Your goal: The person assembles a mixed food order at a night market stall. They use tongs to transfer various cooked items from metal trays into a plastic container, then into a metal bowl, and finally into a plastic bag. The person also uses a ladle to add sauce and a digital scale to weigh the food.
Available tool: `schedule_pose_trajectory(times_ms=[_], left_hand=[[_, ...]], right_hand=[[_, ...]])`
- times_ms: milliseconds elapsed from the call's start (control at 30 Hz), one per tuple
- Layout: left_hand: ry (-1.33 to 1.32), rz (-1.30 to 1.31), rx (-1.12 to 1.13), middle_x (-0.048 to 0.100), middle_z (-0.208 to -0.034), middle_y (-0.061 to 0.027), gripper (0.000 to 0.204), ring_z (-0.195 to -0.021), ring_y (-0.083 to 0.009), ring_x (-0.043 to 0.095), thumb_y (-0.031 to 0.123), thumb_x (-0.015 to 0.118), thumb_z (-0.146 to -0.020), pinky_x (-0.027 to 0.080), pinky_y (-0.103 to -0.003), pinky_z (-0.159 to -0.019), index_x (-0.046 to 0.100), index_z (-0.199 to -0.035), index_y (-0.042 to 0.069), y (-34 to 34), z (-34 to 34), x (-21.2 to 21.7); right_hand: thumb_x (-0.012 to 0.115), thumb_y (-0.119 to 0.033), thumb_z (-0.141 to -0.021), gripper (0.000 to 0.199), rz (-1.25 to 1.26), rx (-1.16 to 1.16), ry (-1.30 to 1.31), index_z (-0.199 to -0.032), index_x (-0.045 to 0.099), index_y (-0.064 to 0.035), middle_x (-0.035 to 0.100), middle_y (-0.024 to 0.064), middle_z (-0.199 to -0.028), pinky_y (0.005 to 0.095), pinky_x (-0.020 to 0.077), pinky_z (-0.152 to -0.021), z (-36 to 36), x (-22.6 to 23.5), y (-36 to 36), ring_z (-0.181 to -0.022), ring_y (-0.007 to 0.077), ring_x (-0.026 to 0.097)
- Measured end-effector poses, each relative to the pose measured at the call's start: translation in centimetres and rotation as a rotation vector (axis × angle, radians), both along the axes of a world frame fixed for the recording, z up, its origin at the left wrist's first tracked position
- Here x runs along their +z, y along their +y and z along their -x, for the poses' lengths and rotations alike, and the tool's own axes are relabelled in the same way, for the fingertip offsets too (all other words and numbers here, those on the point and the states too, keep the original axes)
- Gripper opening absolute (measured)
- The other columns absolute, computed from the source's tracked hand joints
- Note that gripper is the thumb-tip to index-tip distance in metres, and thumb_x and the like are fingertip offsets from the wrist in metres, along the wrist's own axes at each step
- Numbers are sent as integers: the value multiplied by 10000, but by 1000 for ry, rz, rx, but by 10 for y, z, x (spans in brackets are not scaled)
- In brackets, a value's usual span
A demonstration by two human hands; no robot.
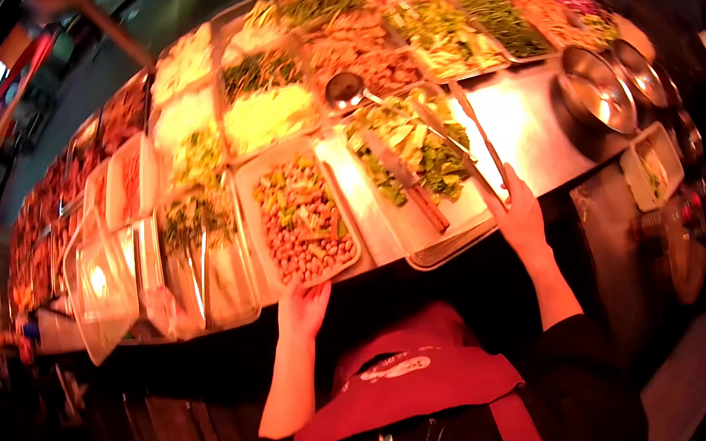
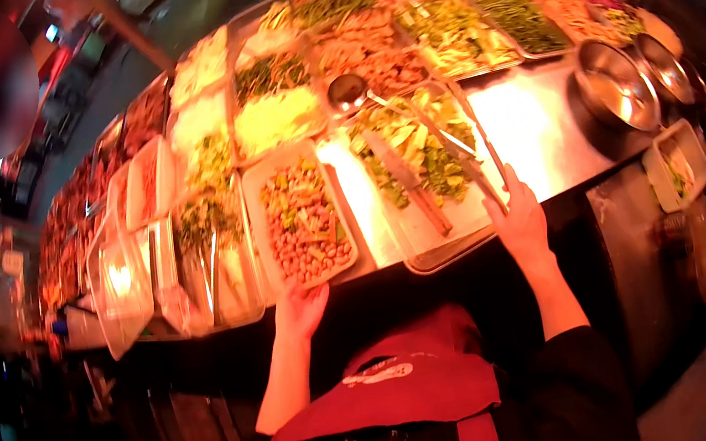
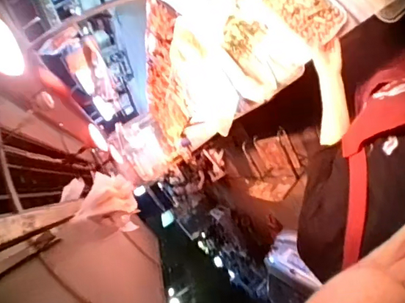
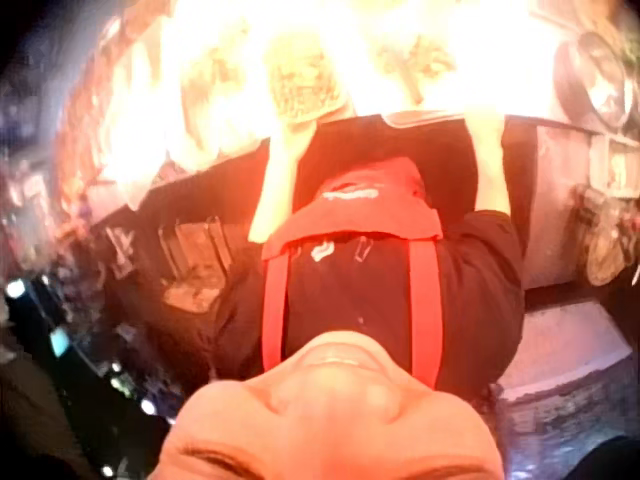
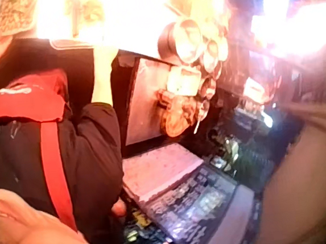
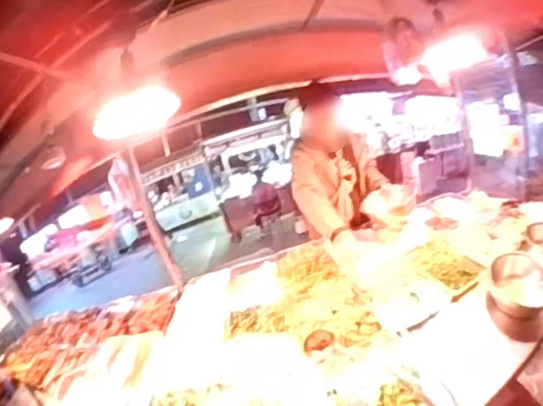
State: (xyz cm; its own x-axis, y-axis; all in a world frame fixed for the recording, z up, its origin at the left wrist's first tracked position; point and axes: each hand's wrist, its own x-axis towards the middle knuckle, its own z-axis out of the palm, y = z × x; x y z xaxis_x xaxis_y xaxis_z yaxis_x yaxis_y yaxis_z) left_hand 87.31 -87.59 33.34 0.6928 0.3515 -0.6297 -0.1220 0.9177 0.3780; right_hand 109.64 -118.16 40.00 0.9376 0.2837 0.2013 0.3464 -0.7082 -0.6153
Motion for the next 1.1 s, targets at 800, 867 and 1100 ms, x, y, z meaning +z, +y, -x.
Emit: schedule_pose_trajectory(times_ms=[800,867,1100], left_hand=[[49,-199,220,515,-1142,-127,460,-1019,-245,542,20,461,-730,484,-369,-832,394,-1184,-11,40,182,131],[164,-249,271,519,-1137,-127,453,-1012,-244,548,22,454,-737,505,-358,-787,398,-1185,-3,33,213,143],[405,-147,373,546,-1053,-115,393,-925,-255,580,33,465,-735,524,-373,-700,437,-1127,23,28,276,119]], right_hand=[[601,-233,-807,543,-323,565,823,-1245,367,-14,558,79,-761,260,455,-523,132,-123,335,-629,139,541],[617,-216,-763,577,-301,475,613,-1243,366,-20,555,101,-732,306,455,-549,151,-144,375,-613,181,543],[543,-115,-807,427,-604,253,758,-1215,453,-27,428,-4,-667,236,371,-489,139,-112,341,-575,85,420]])
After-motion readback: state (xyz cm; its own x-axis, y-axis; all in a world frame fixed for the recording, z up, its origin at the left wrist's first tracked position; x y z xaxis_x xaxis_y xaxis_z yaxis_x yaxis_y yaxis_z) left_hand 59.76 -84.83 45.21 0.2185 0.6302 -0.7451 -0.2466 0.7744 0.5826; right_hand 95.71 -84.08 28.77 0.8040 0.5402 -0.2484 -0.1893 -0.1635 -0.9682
